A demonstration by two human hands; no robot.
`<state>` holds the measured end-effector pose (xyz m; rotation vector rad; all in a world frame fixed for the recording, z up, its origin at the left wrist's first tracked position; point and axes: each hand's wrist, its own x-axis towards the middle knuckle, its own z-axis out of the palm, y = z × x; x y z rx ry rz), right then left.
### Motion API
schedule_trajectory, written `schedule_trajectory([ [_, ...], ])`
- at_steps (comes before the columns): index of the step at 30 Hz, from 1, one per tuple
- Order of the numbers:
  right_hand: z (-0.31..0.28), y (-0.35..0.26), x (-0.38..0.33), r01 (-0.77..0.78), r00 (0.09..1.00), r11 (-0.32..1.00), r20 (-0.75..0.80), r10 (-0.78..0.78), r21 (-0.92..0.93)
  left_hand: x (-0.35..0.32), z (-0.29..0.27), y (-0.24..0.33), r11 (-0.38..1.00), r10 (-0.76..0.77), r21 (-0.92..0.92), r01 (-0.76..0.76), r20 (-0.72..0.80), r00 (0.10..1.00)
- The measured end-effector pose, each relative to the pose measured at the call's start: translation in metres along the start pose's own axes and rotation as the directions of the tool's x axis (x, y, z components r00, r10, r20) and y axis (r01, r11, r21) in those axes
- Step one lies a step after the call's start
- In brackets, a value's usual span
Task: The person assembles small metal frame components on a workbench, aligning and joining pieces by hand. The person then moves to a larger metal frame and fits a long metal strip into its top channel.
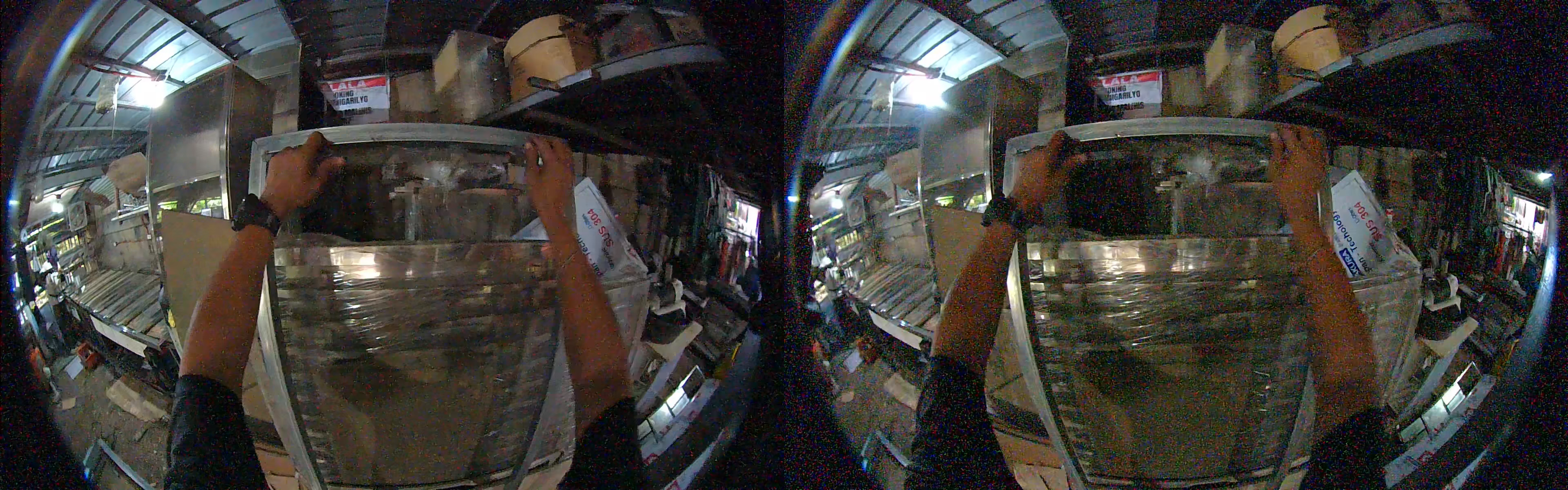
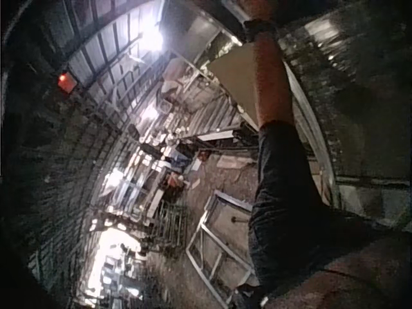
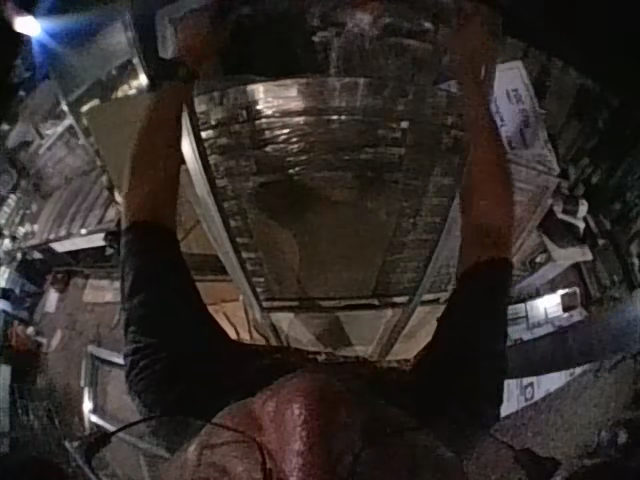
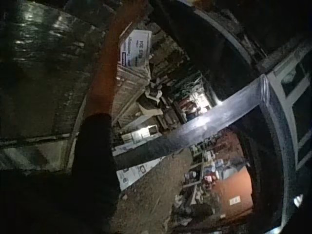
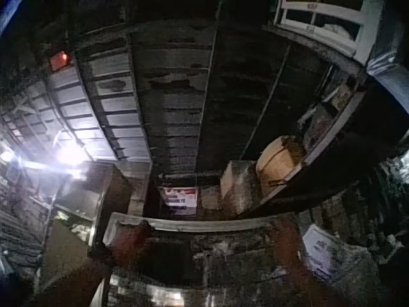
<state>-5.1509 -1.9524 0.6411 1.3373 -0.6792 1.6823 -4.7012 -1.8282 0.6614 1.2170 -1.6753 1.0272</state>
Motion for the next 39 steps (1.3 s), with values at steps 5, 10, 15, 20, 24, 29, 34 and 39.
schedule_trajectory([
  [5,0.008,-0.082,-0.053,-0.698,0.697,0.424,0.41,0.589,0.577,0.02,-0.009,-0.002,0.995,0.016,-0.095,-0.01,0.064,0.998],
  [10,0.033,-0.108,-0.037,-0.673,0.426,-0.472,0.82,0.382,0.569,0.036,-0.017,-0.009,0.985,-0.002,-0.165,0.045,0.251,0.968],
  [15,0.054,-0.116,-0.026,-0.567,0.468,-0.498,0.754,0.462,0.656,0.034,-0.024,0.009,0.995,-0.01,-0.092,0.027,0.185,0.983],
  [20,0.061,-0.131,-0.015,-0.519,0.43,-0.474,0.696,0.575,0.712,0.007,-0.022,0.011,1.0,-0.026,0.016,0.027,-0.075,0.997],
  [24,0.055,-0.138,-0.003,-0.511,0.367,-0.496,0.7,0.612,0.702,-0.031,-0.002,-0.028,0.954,0.094,0.299,0.035,-0.408,0.908],
  [29,0.065,-0.137,-0.01,-0.524,0.301,-0.506,0.704,0.643,0.686,-0.059,0.016,-0.08,0.984,-0.144,0.011,0.176,-0.529,0.836],
  [34,0.078,-0.127,-0.017,-0.695,0.471,-0.098,0.555,0.686,0.712,-0.074,0.019,-0.088,0.854,-0.216,-0.521,-0.008,-0.368,0.904],
  [39,0.039,-0.111,0.003,-0.682,0.321,-0.428,0.769,0.553,0.593,-0.07,0.018,-0.076,0.931,-0.297,-0.327,0.161,-0.425,0.855],
])
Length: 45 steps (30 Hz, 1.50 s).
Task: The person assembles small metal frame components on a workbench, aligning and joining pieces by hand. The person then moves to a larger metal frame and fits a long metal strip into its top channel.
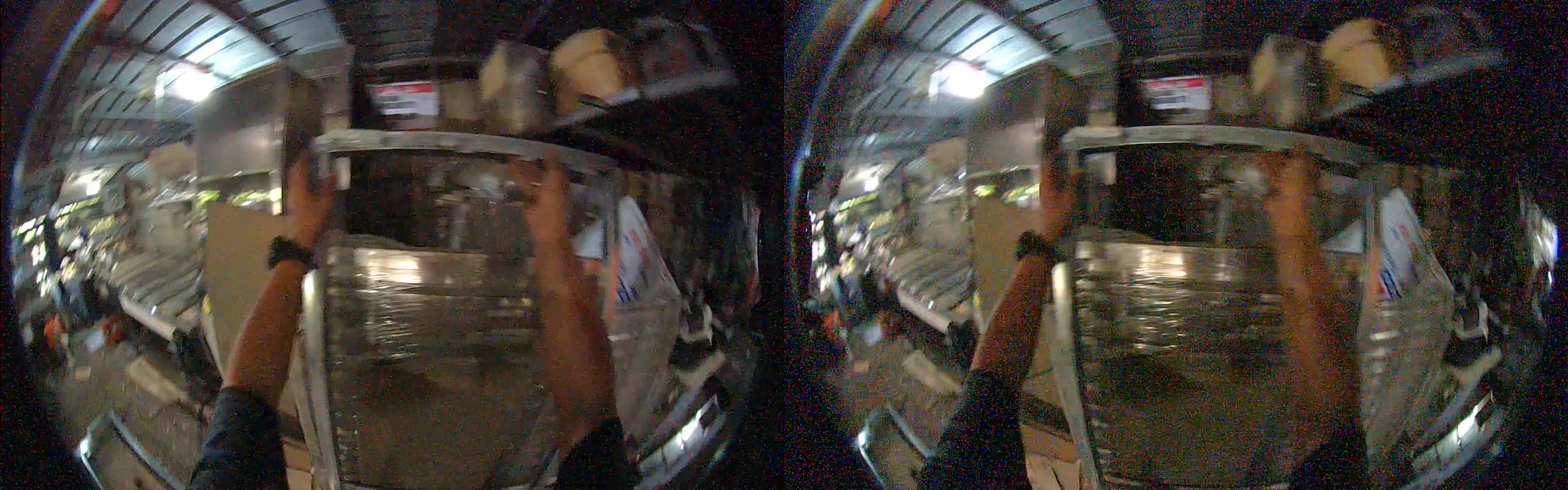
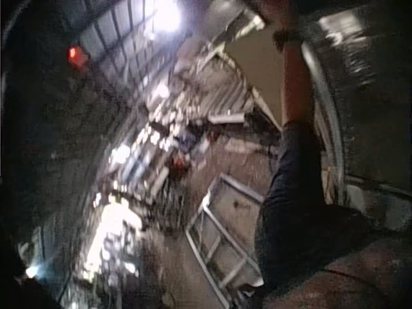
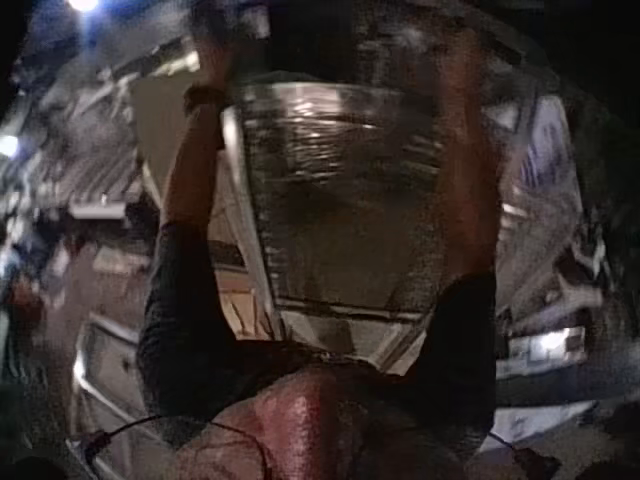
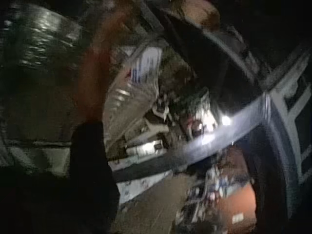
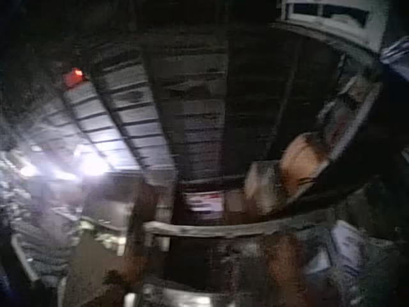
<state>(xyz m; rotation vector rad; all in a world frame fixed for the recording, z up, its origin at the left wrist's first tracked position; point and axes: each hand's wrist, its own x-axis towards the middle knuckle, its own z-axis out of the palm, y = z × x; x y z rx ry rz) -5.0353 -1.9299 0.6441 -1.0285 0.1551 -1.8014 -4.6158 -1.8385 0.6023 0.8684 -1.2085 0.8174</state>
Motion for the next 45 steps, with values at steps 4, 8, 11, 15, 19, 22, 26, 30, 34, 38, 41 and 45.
schedule_trajectory([
  [4,0.008,-0.008,-0.005,0.012,1.0,0.997,-0.022,-0.01,0.076,0.006,0.0,0.009,0.92,-0.123,-0.372,0.125,0.03,0.992],
  [8,0.011,0.006,0.003,0.075,0.995,0.996,-0.074,-0.071,0.051,0.022,-0.007,0.014,0.715,-0.357,-0.596,0.364,0.137,0.924],
  [11,0.009,0.013,0.012,0.097,0.993,0.992,-0.074,-0.092,0.078,0.03,-0.01,0.014,0.735,-0.336,-0.534,0.418,0.248,0.909],
  [15,0.007,0.015,0.018,0.106,0.993,0.989,-0.069,-0.099,0.1,0.033,0.0,0.005,0.616,-0.432,-0.594,0.518,0.294,0.852],
  [19,0.002,0.015,0.014,0.116,0.993,0.992,0.0,-0.116,0.041,0.037,0.014,-0.019,0.706,-0.392,-0.537,0.462,0.248,0.886],
  [22,-0.006,0.014,0.01,0.048,0.992,0.997,0.11,-0.055,0.062,0.043,0.025,-0.041,0.962,-0.193,-0.193,0.194,0.023,0.981],
  [26,-0.014,0.018,0.014,0.107,0.994,0.994,0.035,-0.107,0.019,0.049,0.027,-0.067,0.72,-0.406,-0.472,0.509,0.31,0.86],
  [30,-0.011,0.001,0.023,0.063,0.998,0.998,-0.02,-0.063,-0.005,0.054,0.019,-0.069,0.607,-0.536,-0.493,0.623,0.325,0.779],
  [34,-0.026,-0.012,0.013,0.026,0.989,1.0,0.147,-0.026,0.004,0.052,0.008,-0.068,0.654,-0.451,-0.502,0.566,0.342,0.825],
  [38,-0.032,-0.015,0.011,-0.005,0.979,0.999,0.203,-0.004,0.041,0.051,0.008,-0.071,0.692,-0.364,-0.487,0.534,0.403,0.839],
  [41,-0.024,-0.01,0.01,0.048,0.97,0.994,0.232,-0.071,0.101,0.05,0.005,-0.064,0.773,-0.38,-0.383,0.505,0.358,0.853],
  [45,-0.014,0.001,0.012,0.073,0.983,0.977,0.153,-0.105,0.2,0.047,-0.006,-0.035,0.759,-0.406,-0.405,0.509,0.318,0.857],
])
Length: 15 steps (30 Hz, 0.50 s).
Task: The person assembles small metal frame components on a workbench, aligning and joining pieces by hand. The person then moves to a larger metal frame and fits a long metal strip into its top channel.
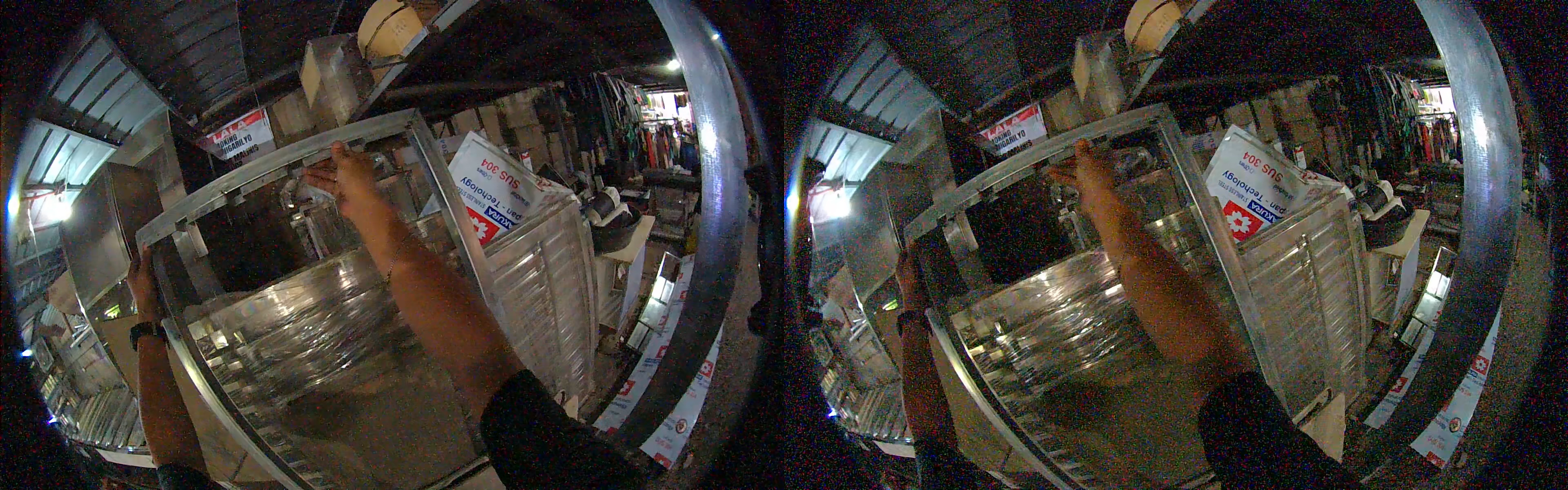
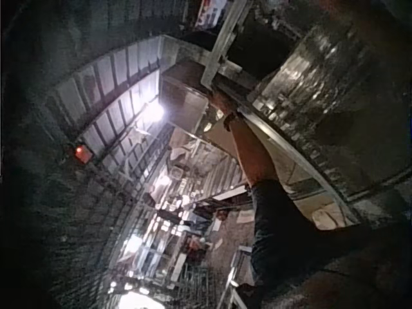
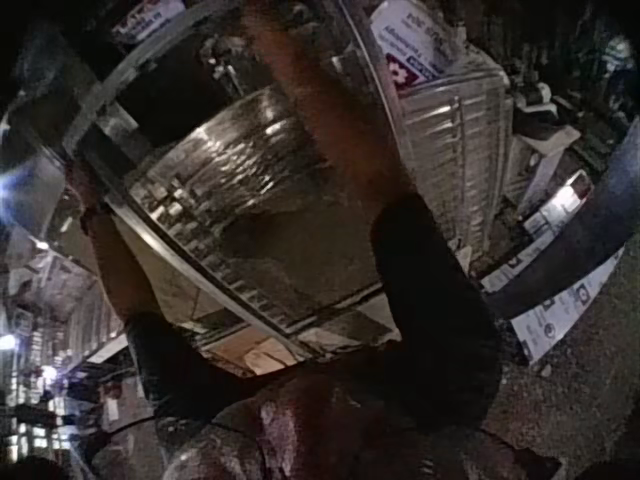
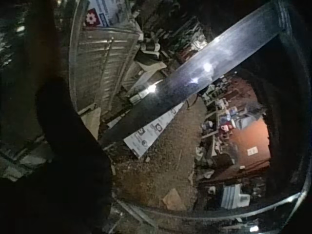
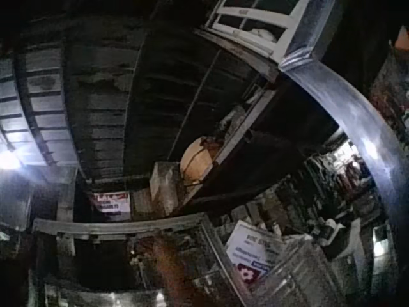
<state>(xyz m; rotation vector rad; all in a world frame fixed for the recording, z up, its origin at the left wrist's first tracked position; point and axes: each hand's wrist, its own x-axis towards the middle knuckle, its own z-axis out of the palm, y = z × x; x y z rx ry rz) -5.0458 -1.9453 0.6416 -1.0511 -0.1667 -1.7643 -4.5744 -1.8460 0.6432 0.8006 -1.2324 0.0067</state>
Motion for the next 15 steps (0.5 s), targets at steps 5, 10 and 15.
schedule_trajectory([
  [5,-0.009,0.004,0.013,-0.051,0.996,0.997,0.072,0.047,0.05,-0.025,-0.012,0.023,0.994,0.097,-0.086,-0.074,0.303,0.948],
  [10,-0.03,0.001,0.006,0.031,0.977,0.987,0.213,0.003,-0.155,-0.012,0.016,-0.001,0.99,0.064,0.135,-0.05,-0.1,0.993],
  [15,-0.036,-0.001,0.02,0.04,0.998,0.969,0.053,-0.028,-0.246,-0.037,0.024,0.007,0.984,0.171,0.07,-0.163,-0.119,0.978],
])
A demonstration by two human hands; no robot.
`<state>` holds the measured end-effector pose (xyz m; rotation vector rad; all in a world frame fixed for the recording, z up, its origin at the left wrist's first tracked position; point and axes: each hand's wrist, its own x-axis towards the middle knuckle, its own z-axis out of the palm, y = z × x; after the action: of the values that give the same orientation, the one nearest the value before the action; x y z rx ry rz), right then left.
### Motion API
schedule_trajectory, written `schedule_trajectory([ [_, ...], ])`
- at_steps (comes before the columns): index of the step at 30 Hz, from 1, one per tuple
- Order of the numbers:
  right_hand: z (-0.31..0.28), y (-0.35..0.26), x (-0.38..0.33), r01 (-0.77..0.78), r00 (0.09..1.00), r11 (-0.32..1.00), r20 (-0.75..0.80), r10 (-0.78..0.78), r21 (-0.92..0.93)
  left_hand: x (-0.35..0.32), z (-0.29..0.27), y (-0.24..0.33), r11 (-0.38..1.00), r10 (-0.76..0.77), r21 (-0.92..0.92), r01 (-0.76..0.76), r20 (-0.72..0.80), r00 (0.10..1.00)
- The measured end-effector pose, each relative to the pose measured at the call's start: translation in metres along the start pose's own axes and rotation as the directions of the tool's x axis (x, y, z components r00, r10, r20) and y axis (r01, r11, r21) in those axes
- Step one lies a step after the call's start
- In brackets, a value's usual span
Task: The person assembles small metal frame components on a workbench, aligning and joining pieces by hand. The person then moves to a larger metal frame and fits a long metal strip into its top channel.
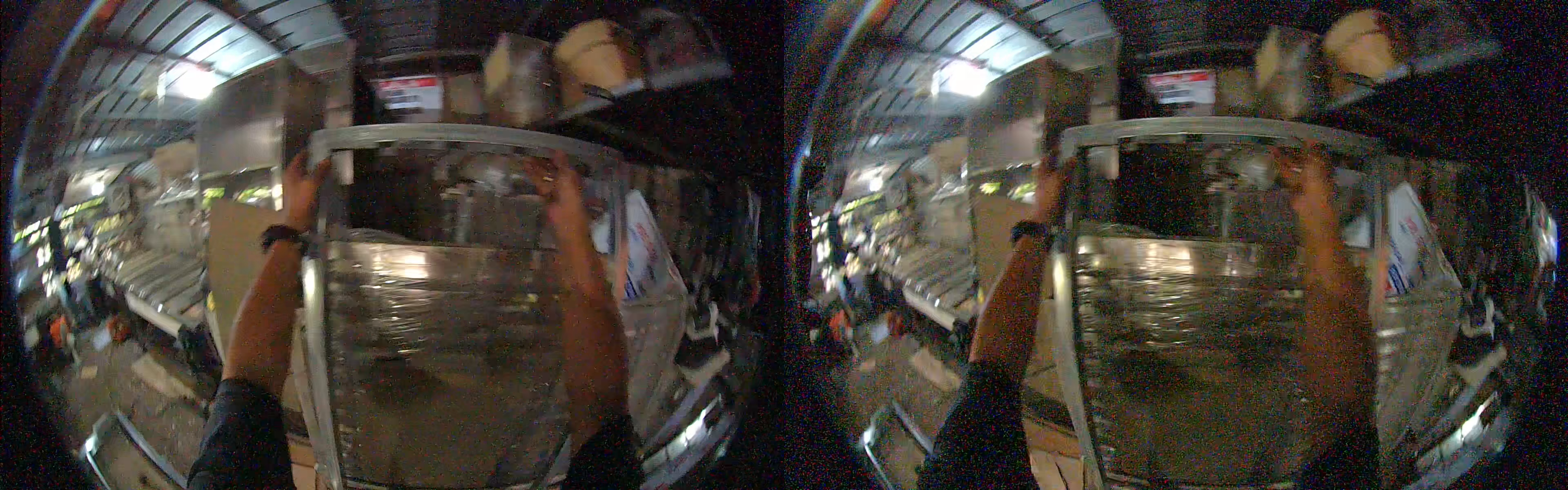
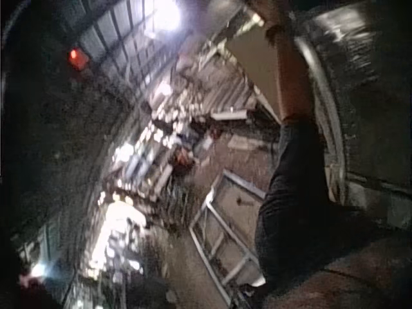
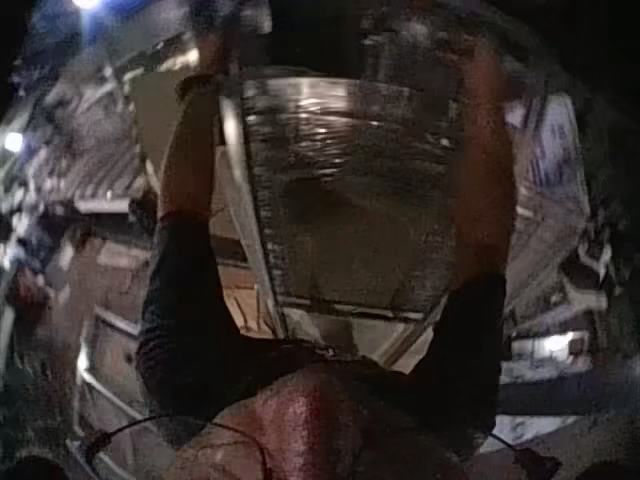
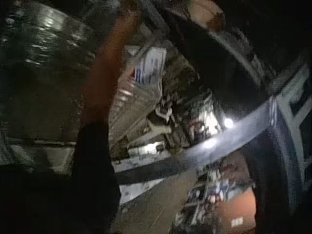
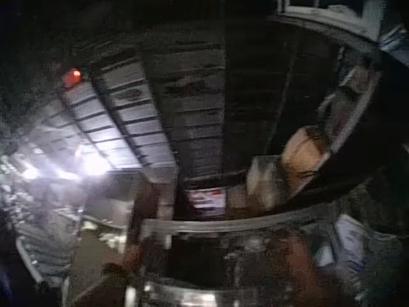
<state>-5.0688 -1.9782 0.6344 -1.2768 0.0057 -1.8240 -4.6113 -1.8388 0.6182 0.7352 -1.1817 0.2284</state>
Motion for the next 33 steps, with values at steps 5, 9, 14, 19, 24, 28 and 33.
schedule_trajectory([
  [5,-0.022,-0.005,0.019,-0.109,0.993,0.988,0.058,0.103,0.107,-0.006,0.006,0.016,0.995,-0.059,-0.082,0.063,0.049,0.997],
  [9,-0.02,-0.003,0.029,-0.069,0.997,0.993,-0.013,0.071,0.098,-0.002,0.008,0.009,0.997,0.072,-0.038,-0.072,-0.006,0.997],
  [14,0.001,-0.009,0.029,-0.072,0.982,0.996,-0.173,0.079,0.046,-0.004,0.01,0.0,0.828,0.314,0.486,-0.281,0.015,0.949],
  [19,0.015,-0.018,0.025,-0.047,0.98,0.999,-0.193,0.048,0.007,-0.009,0.011,0.006,0.831,0.317,0.477,-0.287,0.018,0.948],
  [24,0.012,-0.016,0.041,-0.051,0.974,0.999,-0.222,0.051,0.006,-0.013,0.011,0.01,0.87,0.315,0.402,-0.285,-0.009,0.949],
  [28,-0.017,-0.022,0.048,-0.128,0.992,0.989,-0.008,0.128,-0.079,-0.016,0.014,0.013,0.784,0.37,0.548,-0.291,-0.037,0.928],
  [33,-0.014,-0.015,0.031,-0.197,0.98,0.977,-0.003,0.198,0.085,-0.022,0.014,0.017,0.809,0.354,0.521,-0.273,-0.06,0.933],
])
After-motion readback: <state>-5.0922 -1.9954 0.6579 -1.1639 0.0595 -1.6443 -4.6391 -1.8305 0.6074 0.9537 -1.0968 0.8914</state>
